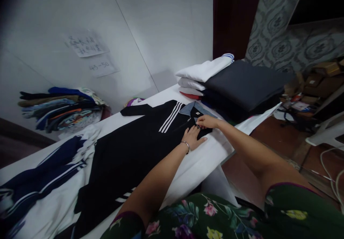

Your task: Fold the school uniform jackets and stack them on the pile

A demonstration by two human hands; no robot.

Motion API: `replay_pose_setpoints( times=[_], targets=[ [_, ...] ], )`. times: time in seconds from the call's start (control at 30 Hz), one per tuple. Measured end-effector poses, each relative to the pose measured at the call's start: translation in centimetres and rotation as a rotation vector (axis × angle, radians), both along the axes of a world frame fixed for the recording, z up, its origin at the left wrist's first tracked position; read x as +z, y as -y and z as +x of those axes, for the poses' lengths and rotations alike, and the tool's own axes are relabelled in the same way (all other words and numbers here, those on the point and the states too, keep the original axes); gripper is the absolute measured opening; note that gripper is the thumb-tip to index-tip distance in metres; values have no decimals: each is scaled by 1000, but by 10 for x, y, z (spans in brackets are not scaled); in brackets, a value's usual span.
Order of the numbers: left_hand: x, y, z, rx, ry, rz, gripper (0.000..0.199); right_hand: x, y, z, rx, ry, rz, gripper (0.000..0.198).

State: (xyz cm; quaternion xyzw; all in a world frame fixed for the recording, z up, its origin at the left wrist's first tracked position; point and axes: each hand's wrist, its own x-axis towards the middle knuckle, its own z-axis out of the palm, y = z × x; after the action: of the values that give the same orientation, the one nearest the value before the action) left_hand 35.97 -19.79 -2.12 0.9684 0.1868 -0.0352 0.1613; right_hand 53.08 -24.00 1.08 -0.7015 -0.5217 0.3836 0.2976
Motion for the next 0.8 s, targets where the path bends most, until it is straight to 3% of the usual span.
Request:
replay_pose_setpoints(
  times=[0.17, 0.37, 0.47, 0.63, 0.7, 0.8],
  targets=[
    [5, 1, -10, 9, 63, 4, 70, -25, 14, -5, -6, 15, 117, 30],
    [9, -4, -54, 70, 109, 51, 62, -49, 25, -15, 83, 506, 339, 26],
    [6, 0, -97, 101, 136, 86, 62, -50, 36, -17, 85, 545, 421, 30],
    [7, 14, -200, 293, 129, 110, 69, -62, 74, 6, -111, 623, 601, 35],
    [8, 21, -244, 397, 97, 130, 70, -75, 88, 19, -34, 670, 670, 37],
    [7, 28, -302, 534, 68, 197, 64, -94, 98, 31, 50, 740, 664, 41]
  ],
)
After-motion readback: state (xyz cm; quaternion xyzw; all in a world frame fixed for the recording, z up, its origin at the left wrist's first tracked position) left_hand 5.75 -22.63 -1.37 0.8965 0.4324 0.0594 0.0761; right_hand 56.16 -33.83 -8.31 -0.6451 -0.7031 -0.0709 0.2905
